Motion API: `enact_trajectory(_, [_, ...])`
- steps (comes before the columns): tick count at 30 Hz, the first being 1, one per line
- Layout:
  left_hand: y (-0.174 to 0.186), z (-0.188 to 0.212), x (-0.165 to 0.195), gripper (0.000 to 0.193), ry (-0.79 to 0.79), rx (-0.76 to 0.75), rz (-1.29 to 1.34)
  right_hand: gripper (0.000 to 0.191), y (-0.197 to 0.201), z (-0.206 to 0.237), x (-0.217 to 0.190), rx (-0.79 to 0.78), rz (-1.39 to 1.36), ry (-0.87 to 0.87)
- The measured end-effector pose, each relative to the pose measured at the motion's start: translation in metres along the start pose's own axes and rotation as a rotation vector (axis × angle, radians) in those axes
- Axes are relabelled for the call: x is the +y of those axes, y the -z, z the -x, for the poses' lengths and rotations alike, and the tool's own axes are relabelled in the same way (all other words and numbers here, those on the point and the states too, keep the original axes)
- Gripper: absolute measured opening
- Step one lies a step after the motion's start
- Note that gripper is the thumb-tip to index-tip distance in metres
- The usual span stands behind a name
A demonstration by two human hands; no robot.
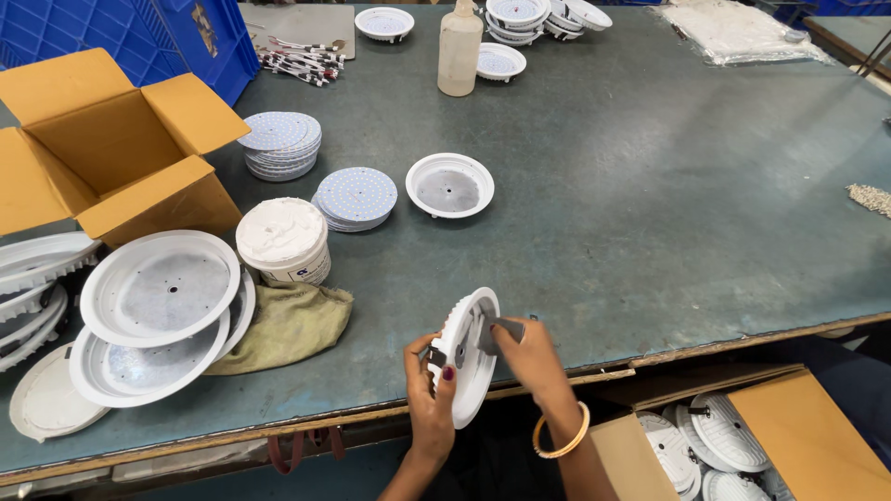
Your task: The person repeatedly picks up white circular plastic parts, rubs their surfaces with a small rectangular abrasive block, and places them into a cardboard box. The person occasionally dips the block into a white tub on the table before continuing to rub the parts.
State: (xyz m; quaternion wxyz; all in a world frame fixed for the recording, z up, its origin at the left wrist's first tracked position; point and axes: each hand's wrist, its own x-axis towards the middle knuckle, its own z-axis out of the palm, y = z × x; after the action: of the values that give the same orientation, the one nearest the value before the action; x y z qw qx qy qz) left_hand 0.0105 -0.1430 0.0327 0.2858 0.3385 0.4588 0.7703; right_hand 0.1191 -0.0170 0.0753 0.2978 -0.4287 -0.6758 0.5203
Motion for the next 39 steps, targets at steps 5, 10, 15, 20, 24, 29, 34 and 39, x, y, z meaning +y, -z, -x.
enact_trajectory(5, [-0.002, 0.004, 0.002, 0.052, -0.102, -0.095, -0.004, 0.027, 0.01, -0.003, -0.023, -0.092, -0.09, 0.054])
enact_trajectory(10, [-0.001, 0.001, 0.0, 0.053, -0.069, -0.091, -0.01, 0.027, -0.002, 0.026, -0.051, 0.0, 0.179, 0.18])
enact_trajectory(15, [0.004, -0.004, -0.005, 0.052, 0.016, -0.02, 0.079, 0.029, -0.013, 0.046, -0.05, 0.044, 0.226, 0.425])
enact_trajectory(20, [0.007, -0.006, -0.009, 0.051, 0.047, -0.012, 0.145, 0.025, -0.009, 0.023, -0.041, 0.117, 0.239, 0.077])
enact_trajectory(24, [0.009, -0.009, -0.008, 0.051, 0.09, -0.027, 0.169, 0.023, -0.01, 0.014, -0.049, 0.08, 0.248, 0.083])
enact_trajectory(29, [0.011, -0.014, -0.007, 0.049, 0.14, -0.049, 0.161, 0.021, -0.022, 0.027, -0.065, 0.046, 0.34, 0.417])
enact_trajectory(34, [0.013, -0.024, -0.007, 0.045, 0.134, -0.068, 0.147, 0.042, -0.037, 0.062, -0.059, 0.008, 0.539, 0.572])
enact_trajectory(39, [0.016, -0.037, -0.004, 0.043, 0.212, -0.046, 0.115, 0.053, -0.033, 0.081, -0.04, -0.068, 0.668, 0.793])
